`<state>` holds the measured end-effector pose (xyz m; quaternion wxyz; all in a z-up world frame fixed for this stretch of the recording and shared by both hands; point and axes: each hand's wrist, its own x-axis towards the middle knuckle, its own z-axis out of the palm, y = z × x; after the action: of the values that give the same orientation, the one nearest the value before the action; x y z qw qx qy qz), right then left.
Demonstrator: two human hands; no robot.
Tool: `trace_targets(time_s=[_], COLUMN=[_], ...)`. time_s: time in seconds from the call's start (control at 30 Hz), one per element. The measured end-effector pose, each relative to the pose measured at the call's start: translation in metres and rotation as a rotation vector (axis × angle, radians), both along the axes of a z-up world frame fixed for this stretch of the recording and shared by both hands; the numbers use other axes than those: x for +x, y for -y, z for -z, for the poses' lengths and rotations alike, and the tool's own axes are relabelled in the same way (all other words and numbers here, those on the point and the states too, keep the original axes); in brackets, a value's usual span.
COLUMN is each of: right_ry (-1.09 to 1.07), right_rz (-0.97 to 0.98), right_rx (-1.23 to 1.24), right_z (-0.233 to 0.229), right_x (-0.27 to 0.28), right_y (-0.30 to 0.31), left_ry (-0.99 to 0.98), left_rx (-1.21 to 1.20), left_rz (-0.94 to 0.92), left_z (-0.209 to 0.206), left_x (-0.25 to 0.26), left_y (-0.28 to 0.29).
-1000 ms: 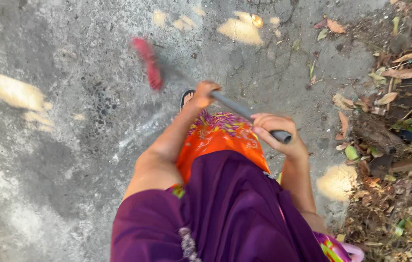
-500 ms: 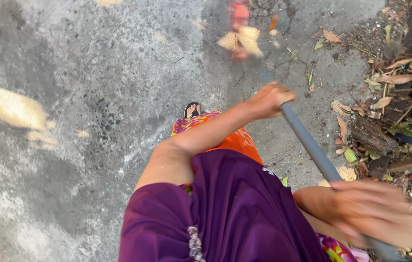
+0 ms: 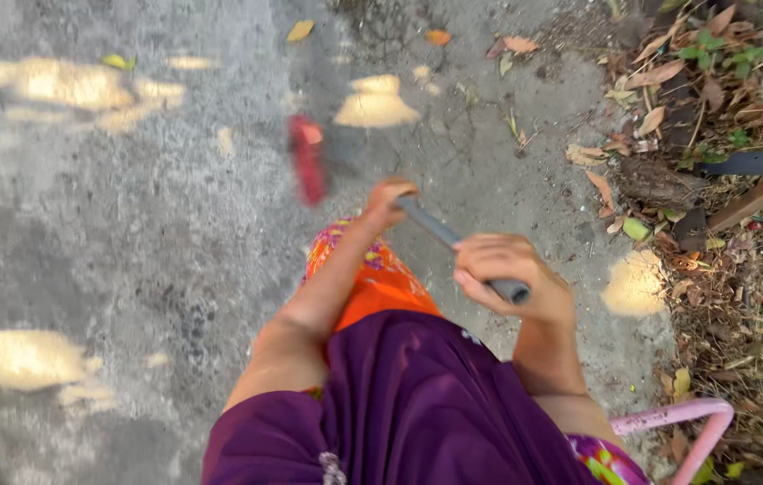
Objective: The person sweeps debris and leaves on a concrete walkway and near a garden area using a red-bristled broom.
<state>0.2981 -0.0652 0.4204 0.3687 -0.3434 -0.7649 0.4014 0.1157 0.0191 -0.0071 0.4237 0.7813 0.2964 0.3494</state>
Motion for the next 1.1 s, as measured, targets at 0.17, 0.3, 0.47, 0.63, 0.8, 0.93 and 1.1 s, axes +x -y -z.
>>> trace_targets(time_s=[0.17,0.3,0.47,0.63,0.8,0.93,1.1], right_ry=[0.267,0.063,-0.05,-0.243,-0.296,-0.15,0.177], right_rz=[0.126,0.426,-0.544,-0.256,-0.287,-0.167,-0.169], right_rx=[0.116,0.401,0.379,-0.163,-0.219,0.004,0.095], right_z=[-0.049,-0.061,-0.053,0.06,0.102,0.039,-0.008], right_x=[-0.02,-0.022,0.124,0.028,-0.073,-0.044,-0.067], right_y=[0.0,0.06,-0.008,-0.053,-0.043,-0.043,-0.037], left_ry=[0.212,0.176,-0.14,-0.572,-0.358,-0.024,0.162], left_rx=[0.156,0.32,0.148,-0.197,-0.001,0.022,-0.326], left_rz=[0.017,0.025,-0.115,-0.41,-0.506,-0.331,-0.185], left_z=[-0.057,-0.152,-0.195,-0.093,-0.014,-0.005,-0.033], left_x=[0.093,0.076,0.026,-0.125,-0.173,-0.083,0.026], left_y=[-0.05,-0.037,0.009,0.019,0.037,-0.014,-0.079])
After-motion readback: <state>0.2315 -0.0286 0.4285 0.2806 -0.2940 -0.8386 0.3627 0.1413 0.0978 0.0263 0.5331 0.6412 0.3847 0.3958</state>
